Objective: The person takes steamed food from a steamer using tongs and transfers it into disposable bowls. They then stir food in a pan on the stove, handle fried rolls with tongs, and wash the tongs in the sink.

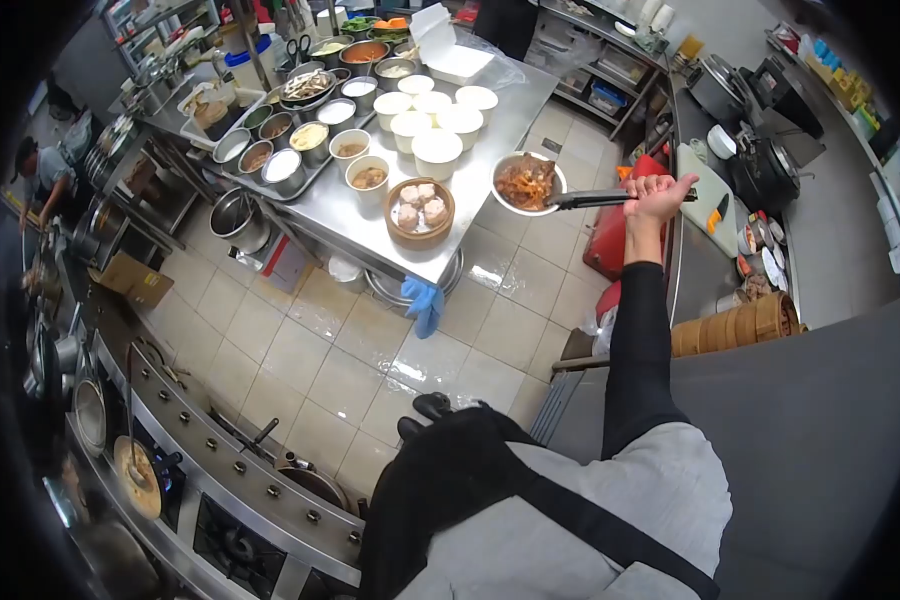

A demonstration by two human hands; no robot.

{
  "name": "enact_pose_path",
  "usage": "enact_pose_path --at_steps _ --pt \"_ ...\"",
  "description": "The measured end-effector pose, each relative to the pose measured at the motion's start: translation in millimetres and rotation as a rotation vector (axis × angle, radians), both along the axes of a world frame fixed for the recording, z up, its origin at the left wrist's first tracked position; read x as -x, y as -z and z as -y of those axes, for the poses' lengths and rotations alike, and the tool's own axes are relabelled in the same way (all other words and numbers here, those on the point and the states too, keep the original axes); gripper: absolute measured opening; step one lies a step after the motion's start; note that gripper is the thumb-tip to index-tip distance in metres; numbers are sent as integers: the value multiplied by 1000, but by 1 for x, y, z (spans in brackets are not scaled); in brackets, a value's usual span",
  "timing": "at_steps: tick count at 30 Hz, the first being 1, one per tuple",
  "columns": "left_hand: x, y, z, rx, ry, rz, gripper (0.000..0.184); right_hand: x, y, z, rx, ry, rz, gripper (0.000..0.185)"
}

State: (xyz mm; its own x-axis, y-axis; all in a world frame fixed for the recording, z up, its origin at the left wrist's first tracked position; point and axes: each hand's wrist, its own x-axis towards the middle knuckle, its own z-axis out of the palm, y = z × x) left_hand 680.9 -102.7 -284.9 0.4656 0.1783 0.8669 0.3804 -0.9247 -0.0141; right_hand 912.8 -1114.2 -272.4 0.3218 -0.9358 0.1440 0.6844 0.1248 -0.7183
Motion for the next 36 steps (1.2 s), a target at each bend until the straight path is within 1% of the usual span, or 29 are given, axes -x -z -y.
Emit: enact_pose_path --at_steps 1,3,4,6,7,8,9,10,11,14,17,18,20,23,24,27,28,29,30,31,32,33,34,35,36 --pt "-8 30 -40 148 32 20 44 0 1 6 -15 29 0 68" --pt "-49 55 -27 199 174 88 40 -15 3 23 -42 72 19 67" --pt "-67 71 -14 248 228 76 40 -20 2 30 -48 71 24 67" --pt "-96 94 6 316 337 15 39 -41 8 54 -32 100 45 67" --pt "-106 97 28 432 317 -98 39 -53 16 67 -31 117 49 67" --pt "-115 101 51 447 345 -180 41 -62 17 76 -48 96 56 66" --pt "-122 84 106 516 337 -263 41 -75 18 86 -82 141 27 67" --pt "-123 84 129 515 342 -333 42 -90 20 99 -84 140 20 68" --pt "-125 86 149 518 342 -405 43 -103 23 112 -84 134 10 69" --pt "-110 109 184 562 296 -433 44 -146 35 149 -100 145 -3 69" --pt "-90 91 247 707 96 -560 46 -187 56 186 -145 105 16 68" --pt "-80 98 243 672 48 -575 47 -201 64 200 -141 99 52 68" --pt "-67 91 264 650 33 -555 48 -229 83 224 -133 79 128 68" --pt "-54 80 295 676 3 -540 48 -266 88 231 -179 126 39 68" --pt "-53 77 302 699 -2 -534 49 -274 91 233 -175 105 44 68" --pt "-35 66 309 704 -28 -540 47 -294 98 228 -78 66 103 66" --pt "-34 70 308 705 -9 -511 47 -293 95 225 -39 17 117 65" --pt "-33 77 306 706 10 -482 46 -293 102 232 6 64 72 63" --pt "-33 80 316 689 -4 -446 43 -299 99 238 63 110 54 61" --pt "-46 51 362 599 -94 -464 41 -288 73 219 28 95 128 56" --pt "-62 16 408 490 -198 -514 41 -276 43 192 63 175 34 52" --pt "-62 -5 425 446 -249 -527 42 -259 14 161 224 142 33 52" --pt "-12 62 358 698 -181 -403 40 -240 -12 126 311 92 17 49" --pt "31 120 300 930 -121 -241 47 -221 -41 84 421 -81 67 44" --pt "42 126 304 933 -94 -212 46 -203 -62 45 523 -271 111 40"
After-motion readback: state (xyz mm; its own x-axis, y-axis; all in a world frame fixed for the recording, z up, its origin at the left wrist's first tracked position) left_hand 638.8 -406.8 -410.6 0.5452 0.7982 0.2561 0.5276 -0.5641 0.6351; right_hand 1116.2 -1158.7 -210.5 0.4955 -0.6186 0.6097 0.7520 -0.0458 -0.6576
